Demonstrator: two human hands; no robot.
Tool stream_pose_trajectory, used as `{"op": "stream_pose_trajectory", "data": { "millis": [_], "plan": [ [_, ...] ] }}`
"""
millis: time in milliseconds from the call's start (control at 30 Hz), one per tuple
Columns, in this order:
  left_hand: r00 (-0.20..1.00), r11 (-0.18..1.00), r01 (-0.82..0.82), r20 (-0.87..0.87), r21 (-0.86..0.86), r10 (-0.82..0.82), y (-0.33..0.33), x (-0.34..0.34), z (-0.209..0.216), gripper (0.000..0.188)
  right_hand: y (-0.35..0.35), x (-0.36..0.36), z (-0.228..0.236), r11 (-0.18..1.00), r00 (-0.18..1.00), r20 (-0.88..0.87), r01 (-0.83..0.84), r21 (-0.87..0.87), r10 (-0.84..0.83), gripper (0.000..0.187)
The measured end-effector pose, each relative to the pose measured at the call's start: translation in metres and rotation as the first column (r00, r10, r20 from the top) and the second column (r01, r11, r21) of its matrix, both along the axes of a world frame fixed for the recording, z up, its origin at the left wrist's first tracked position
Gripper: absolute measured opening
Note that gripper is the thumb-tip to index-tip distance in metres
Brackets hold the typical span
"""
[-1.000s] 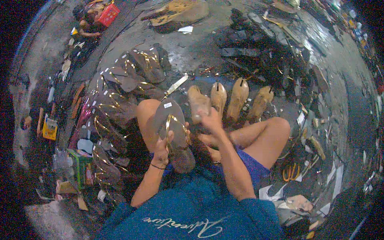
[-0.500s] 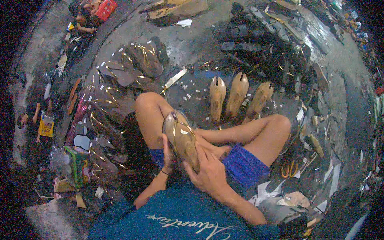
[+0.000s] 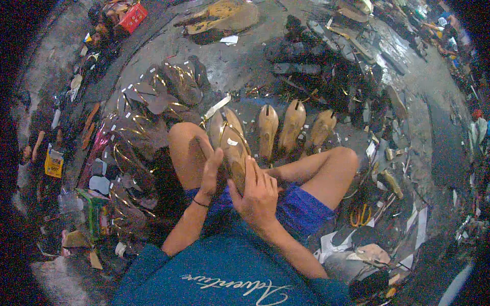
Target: The person sits on the floor and repeatedly assembles sandals by pressing the straps into the soles. They handle multiple sandals one at a time, turning them over to check the fit and alignment of the straps.
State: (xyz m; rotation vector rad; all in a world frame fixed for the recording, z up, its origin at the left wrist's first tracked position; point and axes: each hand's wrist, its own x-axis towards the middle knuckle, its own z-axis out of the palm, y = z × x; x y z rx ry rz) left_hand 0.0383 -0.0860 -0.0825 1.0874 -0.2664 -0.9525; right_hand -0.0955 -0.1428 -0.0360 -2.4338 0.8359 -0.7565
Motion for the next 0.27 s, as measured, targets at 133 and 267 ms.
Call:
{"op": "stream_pose_trajectory", "data": {
  "millis": [133,267],
  "plan": [
    [0.980,0.970,0.073,0.163,0.230,-0.112,-0.012,-0.007,0.023,0.050,-0.013,-0.006,0.004,0.981,0.986,-0.121,-0.092,0.172,0.113,0.085],
    [0.989,0.981,0.149,-0.021,0.126,-0.147,-0.012,0.022,-0.021,0.054,-0.021,-0.015,0.011,0.900,0.975,0.020,-0.210,0.381,0.219,0.088]
  ]
}}
